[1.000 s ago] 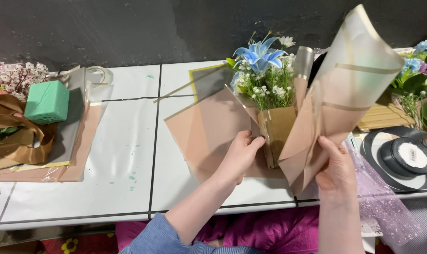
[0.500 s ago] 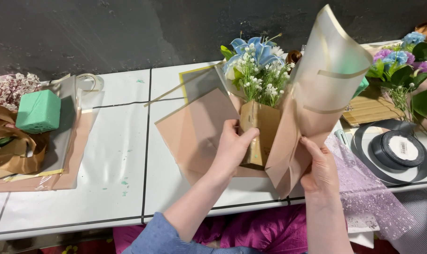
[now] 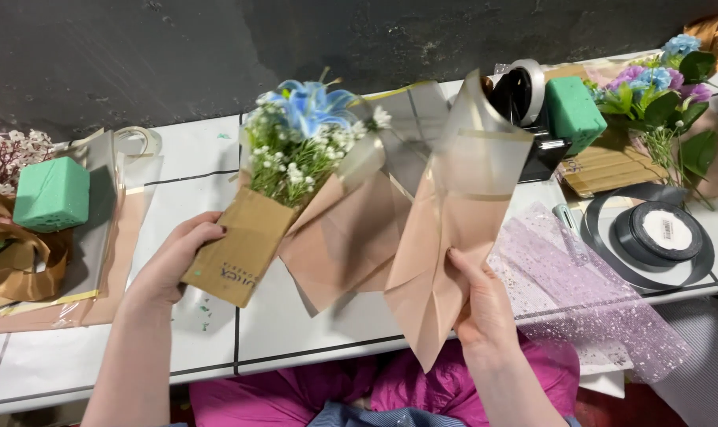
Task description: The person wraps flowers by folding and taping sheets of decorative paper, positioning a floral arrangement inside, and securing the wrapping with tape.
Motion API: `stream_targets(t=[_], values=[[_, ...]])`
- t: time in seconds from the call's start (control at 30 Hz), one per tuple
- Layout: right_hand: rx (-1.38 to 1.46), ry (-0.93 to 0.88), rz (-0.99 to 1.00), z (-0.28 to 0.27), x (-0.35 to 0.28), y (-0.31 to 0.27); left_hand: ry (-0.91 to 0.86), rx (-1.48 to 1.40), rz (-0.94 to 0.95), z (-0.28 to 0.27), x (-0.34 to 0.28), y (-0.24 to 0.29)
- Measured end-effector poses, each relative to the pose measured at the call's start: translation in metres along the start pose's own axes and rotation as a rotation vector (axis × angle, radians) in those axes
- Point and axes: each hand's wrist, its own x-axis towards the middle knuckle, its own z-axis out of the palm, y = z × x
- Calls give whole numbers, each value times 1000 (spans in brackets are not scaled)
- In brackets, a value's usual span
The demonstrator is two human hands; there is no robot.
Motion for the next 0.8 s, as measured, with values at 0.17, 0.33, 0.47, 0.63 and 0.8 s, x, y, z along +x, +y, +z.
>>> stream_targets(t=[0.17, 0.33, 0.47, 0.63, 0.8], values=[[22, 67, 4, 22, -15, 12, 307, 573, 253, 19, -17, -11], [51, 77, 18, 54, -44, 13, 49, 557, 1493, 134, -60, -14], [-35, 63, -36, 47, 3, 36, 56, 614, 1458, 185, -26, -34], [-190, 54, -14, 66, 8, 33, 35, 798, 1204, 193, 14, -45], [-262, -115, 94, 67, -4, 12, 23, 885, 1131, 186, 28, -58]])
